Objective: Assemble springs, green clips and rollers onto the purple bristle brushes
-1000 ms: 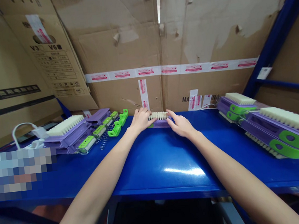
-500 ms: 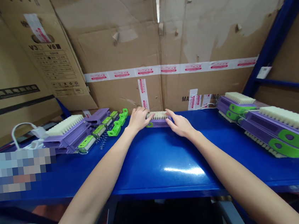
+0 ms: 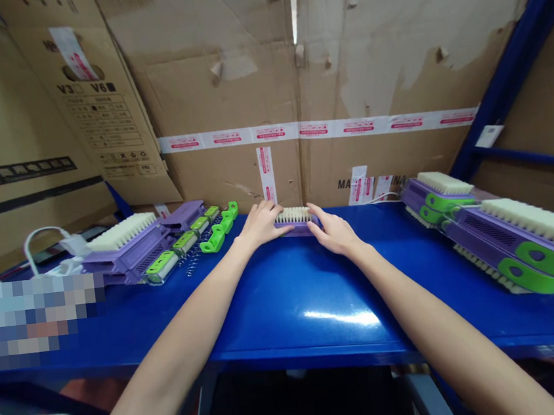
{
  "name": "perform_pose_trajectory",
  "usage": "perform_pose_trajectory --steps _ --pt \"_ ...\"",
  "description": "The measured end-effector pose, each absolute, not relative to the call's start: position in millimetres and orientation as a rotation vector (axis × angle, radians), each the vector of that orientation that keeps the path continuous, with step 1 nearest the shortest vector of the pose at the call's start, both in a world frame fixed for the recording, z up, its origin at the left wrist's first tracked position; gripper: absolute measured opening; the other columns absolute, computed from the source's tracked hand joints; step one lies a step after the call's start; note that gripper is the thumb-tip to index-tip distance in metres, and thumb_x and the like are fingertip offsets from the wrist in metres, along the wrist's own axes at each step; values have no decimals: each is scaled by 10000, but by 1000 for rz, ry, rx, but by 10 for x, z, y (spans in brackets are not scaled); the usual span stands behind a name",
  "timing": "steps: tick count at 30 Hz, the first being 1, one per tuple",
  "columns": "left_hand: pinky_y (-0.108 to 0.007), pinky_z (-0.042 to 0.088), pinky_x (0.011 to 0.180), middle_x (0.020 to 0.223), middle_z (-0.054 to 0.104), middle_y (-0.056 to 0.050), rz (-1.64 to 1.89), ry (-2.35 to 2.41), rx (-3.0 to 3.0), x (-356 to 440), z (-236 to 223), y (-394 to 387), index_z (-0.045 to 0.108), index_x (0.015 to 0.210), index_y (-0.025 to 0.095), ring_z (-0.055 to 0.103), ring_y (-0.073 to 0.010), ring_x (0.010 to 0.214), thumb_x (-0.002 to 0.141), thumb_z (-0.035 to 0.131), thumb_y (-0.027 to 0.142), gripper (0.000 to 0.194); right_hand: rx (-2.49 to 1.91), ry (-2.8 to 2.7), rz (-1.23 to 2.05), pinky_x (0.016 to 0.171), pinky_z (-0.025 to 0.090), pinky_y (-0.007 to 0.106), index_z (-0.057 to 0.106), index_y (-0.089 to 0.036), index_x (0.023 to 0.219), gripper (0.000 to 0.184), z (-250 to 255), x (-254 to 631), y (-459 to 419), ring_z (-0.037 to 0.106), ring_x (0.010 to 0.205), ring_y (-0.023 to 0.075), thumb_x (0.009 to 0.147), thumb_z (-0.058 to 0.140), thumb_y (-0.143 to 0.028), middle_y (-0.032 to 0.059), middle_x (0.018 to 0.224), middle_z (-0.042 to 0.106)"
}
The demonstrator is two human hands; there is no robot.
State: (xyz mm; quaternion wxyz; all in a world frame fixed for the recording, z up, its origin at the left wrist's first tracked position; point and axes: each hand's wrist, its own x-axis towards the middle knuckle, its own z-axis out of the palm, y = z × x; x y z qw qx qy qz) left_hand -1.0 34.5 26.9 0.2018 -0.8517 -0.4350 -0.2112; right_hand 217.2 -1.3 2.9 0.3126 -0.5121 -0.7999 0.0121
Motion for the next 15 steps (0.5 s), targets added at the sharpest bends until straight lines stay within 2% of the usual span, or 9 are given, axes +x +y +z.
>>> perform_pose_trajectory --steps 9,15 --pt "-406 365 850 1106 610 -125 -546 -1329 -2316 -35 227 429 583 1062 159 513 -294 1070 790 602 566 491 -1360 -2133 -36 930 477 437 379 -161 1420 565 26 2143 -25 618 1064 271 902 393 -387 111 1276 597" --pt "-407 368 845 1112 603 -142 -547 -1438 -2236 -78 193 462 584 1073 164 511 -303 1065 798 601 552 475 -1431 -2166 -60 856 507 413 419 -200 1395 532 34 2134 -31 651 977 263 892 411 -373 93 1278 599"
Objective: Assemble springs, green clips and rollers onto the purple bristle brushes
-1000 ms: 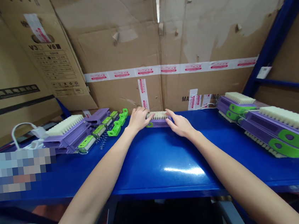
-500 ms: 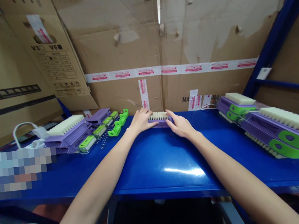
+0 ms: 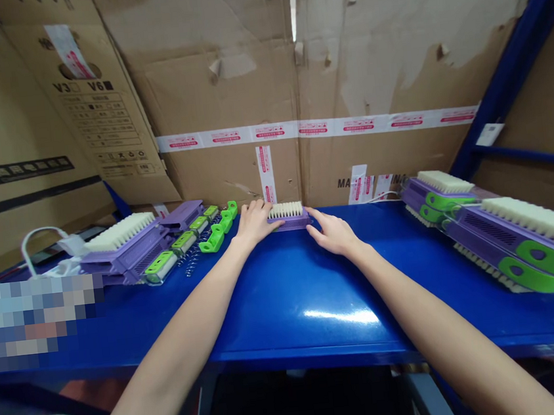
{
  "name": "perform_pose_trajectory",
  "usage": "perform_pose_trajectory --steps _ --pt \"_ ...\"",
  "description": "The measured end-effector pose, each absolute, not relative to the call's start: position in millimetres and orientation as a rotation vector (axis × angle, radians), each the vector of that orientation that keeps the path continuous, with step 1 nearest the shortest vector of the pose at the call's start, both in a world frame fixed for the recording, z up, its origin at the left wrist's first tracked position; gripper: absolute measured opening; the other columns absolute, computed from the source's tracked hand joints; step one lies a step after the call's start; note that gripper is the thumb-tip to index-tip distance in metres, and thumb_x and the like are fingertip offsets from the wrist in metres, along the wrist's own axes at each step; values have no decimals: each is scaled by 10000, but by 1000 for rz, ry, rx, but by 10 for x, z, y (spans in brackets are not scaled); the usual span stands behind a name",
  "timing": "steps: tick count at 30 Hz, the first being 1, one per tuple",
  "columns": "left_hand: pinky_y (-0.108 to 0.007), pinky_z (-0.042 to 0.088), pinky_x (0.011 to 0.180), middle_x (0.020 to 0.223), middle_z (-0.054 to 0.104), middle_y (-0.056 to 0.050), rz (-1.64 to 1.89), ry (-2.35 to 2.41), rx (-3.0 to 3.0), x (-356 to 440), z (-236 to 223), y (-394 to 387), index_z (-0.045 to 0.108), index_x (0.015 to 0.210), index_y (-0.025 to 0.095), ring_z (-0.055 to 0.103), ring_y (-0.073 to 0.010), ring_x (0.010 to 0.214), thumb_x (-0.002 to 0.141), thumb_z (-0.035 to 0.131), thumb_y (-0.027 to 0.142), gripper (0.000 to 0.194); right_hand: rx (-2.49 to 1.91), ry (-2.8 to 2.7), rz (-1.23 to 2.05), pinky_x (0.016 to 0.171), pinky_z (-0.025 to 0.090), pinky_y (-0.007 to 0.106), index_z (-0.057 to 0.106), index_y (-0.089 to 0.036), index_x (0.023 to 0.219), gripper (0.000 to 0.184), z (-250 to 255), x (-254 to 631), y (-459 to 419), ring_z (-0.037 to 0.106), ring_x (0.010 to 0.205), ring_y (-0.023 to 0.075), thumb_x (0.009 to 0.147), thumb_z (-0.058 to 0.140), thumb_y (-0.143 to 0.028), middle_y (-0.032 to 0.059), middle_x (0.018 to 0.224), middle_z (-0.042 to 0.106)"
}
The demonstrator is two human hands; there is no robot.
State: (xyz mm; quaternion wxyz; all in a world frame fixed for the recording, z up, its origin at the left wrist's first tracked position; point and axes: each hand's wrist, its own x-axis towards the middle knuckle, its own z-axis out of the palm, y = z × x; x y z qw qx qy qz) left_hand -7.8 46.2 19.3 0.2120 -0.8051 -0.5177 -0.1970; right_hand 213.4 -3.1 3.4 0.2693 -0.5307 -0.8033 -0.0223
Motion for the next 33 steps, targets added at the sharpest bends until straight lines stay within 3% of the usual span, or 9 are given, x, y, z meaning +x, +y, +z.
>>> perform_pose_trajectory --steps 10,18,24,27,30,33 --pt "-388 351 895 1141 586 -128 -469 -1514 -2245 -68 241 406 569 1136 155 499 -283 1095 841 530 567 508 -1519 -2209 -53 789 508 356 448 -208 1372 503 74 2125 -56 665 923 236 895 423 -364 66 1276 606" --pt "-385 343 911 1133 600 -130 -545 -1560 -2232 -80 289 352 582 1120 147 505 -271 1096 939 317 533 502 -1507 -2202 -27 786 507 343 447 -209 1370 500 62 2134 -44 665 924 228 896 421 -367 61 1283 601" --pt "-401 366 903 1129 599 -136 -538 -1623 -2178 -51 306 350 582 1120 143 510 -277 1082 953 304 457 451 -1498 -2200 -32 795 510 346 445 -222 1373 498 62 2133 -43 668 923 226 897 425 -366 55 1260 618" --pt "-423 385 893 1127 595 -161 -549 -1821 -2033 -60 314 371 587 1120 116 515 -284 1073 954 291 323 398 -1502 -2198 -27 790 513 352 444 -225 1374 498 70 2132 -49 670 918 230 897 424 -366 56 1262 617" --pt "-461 404 881 1143 577 -195 -519 -2033 -1873 -123 315 402 591 1117 81 500 -306 1089 899 354 202 344 -1500 -2197 -15 779 515 349 444 -222 1373 497 78 2130 -54 672 907 226 896 424 -363 56 1261 617" --pt "-526 409 885 1194 539 -225 -421 -2208 -1772 -208 318 427 585 1149 70 461 -331 1126 854 425 188 356 -1494 -2195 -4 777 514 348 447 -222 1369 495 79 2129 -56 673 898 223 894 426 -362 52 1257 620"
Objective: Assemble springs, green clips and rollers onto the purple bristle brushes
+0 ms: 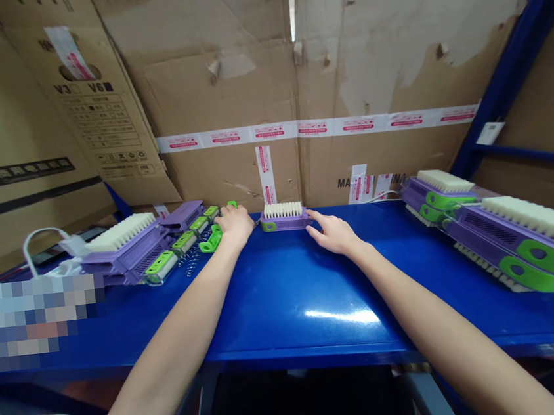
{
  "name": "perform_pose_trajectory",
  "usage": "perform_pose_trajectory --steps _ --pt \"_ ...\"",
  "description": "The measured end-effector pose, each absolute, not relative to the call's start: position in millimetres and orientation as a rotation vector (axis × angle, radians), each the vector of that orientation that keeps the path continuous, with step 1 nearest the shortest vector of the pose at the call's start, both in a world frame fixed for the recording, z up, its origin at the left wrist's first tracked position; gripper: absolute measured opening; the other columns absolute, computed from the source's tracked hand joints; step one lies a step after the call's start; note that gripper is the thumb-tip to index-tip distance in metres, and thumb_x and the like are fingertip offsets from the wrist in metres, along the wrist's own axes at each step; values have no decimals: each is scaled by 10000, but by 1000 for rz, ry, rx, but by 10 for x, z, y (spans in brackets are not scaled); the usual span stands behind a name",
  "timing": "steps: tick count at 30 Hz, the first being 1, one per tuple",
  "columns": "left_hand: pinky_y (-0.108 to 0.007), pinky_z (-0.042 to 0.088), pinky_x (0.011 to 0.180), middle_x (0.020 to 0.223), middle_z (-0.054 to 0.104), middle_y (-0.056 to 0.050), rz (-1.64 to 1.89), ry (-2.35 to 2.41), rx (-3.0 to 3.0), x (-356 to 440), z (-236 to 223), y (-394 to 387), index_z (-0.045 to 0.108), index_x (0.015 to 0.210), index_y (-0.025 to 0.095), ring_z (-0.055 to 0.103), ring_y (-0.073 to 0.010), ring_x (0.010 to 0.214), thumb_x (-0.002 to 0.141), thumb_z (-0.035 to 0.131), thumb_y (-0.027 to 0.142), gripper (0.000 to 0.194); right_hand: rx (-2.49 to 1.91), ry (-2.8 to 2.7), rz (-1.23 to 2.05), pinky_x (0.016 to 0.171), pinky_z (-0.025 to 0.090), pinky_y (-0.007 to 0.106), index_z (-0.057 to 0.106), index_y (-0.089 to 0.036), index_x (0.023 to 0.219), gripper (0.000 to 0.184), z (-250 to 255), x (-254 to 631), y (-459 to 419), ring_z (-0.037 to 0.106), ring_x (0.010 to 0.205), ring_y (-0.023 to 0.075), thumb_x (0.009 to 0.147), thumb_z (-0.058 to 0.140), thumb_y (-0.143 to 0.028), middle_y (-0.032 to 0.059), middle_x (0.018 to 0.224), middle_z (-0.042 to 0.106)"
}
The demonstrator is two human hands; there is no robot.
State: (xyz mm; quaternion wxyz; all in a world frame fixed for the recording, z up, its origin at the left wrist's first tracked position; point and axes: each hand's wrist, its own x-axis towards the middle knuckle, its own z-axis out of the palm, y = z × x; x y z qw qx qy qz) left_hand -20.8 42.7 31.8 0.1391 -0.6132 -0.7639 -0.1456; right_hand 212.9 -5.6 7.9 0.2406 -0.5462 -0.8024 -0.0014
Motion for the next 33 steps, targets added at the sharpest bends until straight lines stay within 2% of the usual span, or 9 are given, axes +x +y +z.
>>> perform_pose_trajectory --steps 3,6,10,13,18,23,29,33 --pt "-582 417 875 1247 497 -229 -323 -2366 -1698 -270 326 435 557 1210 99 432 -339 1146 845 457 212 395 -1495 -2200 2 791 511 355 440 -217 1372 501 75 2131 -50 671 902 225 896 419 -370 50 1261 618" --pt "-592 455 828 1270 458 -223 -289 -2462 -1655 -296 332 434 528 1250 131 413 -338 1151 868 436 232 406 -1495 -2205 1 796 510 360 435 -212 1375 503 68 2136 -42 667 915 229 899 412 -374 53 1265 615" --pt "-562 499 765 1277 414 -232 -223 -2518 -1643 -291 341 426 504 1278 130 391 -350 1160 891 406 257 419 -1500 -2203 1 802 509 359 434 -212 1376 503 64 2142 -38 663 929 230 900 408 -374 54 1283 602" --pt "-540 523 733 1281 397 -233 -184 -2506 -1662 -271 358 407 479 1300 121 397 -357 1149 875 446 278 454 -1502 -2202 -5 808 507 354 435 -214 1375 504 63 2142 -39 662 935 227 901 406 -381 55 1289 597" --pt "-486 556 661 1269 403 -231 -188 -2455 -1701 -242 399 350 492 1281 122 423 -345 1115 879 426 244 426 -1497 -2199 -17 813 510 360 443 -215 1370 500 64 2137 -43 665 929 228 901 405 -386 61 1273 608" --pt "-506 546 686 1272 415 -249 -158 -2458 -1754 -218 454 297 490 1296 119 435 -355 1123 887 412 226 430 -1483 -2195 -14 796 516 352 447 -224 1368 494 64 2137 -46 668 920 225 901 413 -379 55 1265 614" --pt "-550 514 694 1266 427 -244 -140 -2400 -1758 -163 517 269 513 1286 141 446 -358 1092 897 422 317 437 -1486 -2199 -22 796 518 356 444 -215 1372 499 62 2136 -47 668 920 227 902 414 -378 63 1265 614" --pt "-561 507 722 1267 444 -238 -94 -2400 -1780 -164 531 266 527 1277 148 447 -358 1098 887 427 264 419 -1498 -2194 -25 812 512 355 444 -221 1372 498 66 2132 -49 667 929 226 902 414 -385 58 1261 617"
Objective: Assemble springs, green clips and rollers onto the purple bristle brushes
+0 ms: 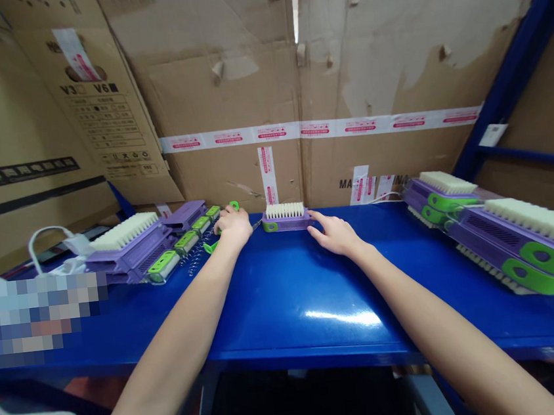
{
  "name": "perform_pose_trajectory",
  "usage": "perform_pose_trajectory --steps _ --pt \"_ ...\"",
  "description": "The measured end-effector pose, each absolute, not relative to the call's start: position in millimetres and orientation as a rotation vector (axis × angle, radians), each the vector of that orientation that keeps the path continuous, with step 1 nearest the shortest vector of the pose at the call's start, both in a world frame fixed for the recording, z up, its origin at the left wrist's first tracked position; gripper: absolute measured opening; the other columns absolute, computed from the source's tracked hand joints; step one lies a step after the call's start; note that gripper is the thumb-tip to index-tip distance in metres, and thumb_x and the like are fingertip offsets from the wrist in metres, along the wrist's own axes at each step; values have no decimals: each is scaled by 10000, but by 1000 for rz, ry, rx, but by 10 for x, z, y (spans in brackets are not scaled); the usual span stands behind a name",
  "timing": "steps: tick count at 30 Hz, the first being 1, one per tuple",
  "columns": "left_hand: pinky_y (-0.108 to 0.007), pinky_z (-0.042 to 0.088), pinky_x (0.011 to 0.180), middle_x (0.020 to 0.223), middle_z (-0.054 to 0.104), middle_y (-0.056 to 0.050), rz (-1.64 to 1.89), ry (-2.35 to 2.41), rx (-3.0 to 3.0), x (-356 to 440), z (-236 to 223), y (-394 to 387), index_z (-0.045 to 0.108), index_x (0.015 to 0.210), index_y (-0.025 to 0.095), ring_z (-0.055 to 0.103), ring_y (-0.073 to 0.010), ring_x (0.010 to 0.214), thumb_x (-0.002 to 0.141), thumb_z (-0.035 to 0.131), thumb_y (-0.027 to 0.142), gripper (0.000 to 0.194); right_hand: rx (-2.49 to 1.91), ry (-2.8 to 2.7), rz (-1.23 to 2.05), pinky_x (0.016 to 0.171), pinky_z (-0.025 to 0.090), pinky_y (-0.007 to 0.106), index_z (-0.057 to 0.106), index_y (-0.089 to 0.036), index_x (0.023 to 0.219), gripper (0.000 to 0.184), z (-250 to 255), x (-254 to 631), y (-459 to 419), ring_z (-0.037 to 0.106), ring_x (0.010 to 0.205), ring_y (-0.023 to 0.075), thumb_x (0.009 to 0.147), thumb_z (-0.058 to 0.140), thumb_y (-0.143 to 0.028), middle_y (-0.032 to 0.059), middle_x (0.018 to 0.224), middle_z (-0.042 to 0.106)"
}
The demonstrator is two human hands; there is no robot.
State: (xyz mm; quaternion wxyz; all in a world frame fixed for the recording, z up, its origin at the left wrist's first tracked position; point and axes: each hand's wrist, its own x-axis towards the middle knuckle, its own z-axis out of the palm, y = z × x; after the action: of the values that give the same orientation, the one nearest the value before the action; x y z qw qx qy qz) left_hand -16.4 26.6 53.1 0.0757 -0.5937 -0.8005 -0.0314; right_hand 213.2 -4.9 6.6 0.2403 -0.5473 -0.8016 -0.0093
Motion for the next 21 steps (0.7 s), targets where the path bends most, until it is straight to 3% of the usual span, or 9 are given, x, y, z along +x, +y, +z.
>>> perform_pose_trajectory --steps 4,8,14,21 --pt "-551 516 736 1278 436 -233 -8 -2414 -1776 -180 530 277 511 1293 138 435 -352 1116 857 442 184 443 -1499 -2196 -22 818 511 355 445 -213 1370 497 67 2132 -49 665 937 227 904 412 -381 58 1268 612" --pt "-536 528 702 1288 412 -238 11 -2456 -1795 -203 514 288 502 1308 147 420 -359 1116 865 434 221 454 -1483 -2199 -33 805 518 362 449 -216 1368 493 65 2134 -48 669 920 229 902 419 -375 66 1256 619" --pt "-446 530 722 1280 418 -251 -94 -2410 -1846 -264 459 286 528 1274 113 446 -349 1115 852 409 192 446 -1481 -2198 -38 799 520 362 449 -226 1369 491 60 2136 -49 670 920 229 904 413 -381 63 1255 620" --pt "-408 487 769 1329 398 -250 -152 -2362 -1917 -269 436 300 539 1250 139 453 -344 1128 840 504 289 438 -1497 -2204 -11 804 516 362 441 -208 1374 500 74 2129 -55 670 919 229 904 412 -376 61 1270 610"
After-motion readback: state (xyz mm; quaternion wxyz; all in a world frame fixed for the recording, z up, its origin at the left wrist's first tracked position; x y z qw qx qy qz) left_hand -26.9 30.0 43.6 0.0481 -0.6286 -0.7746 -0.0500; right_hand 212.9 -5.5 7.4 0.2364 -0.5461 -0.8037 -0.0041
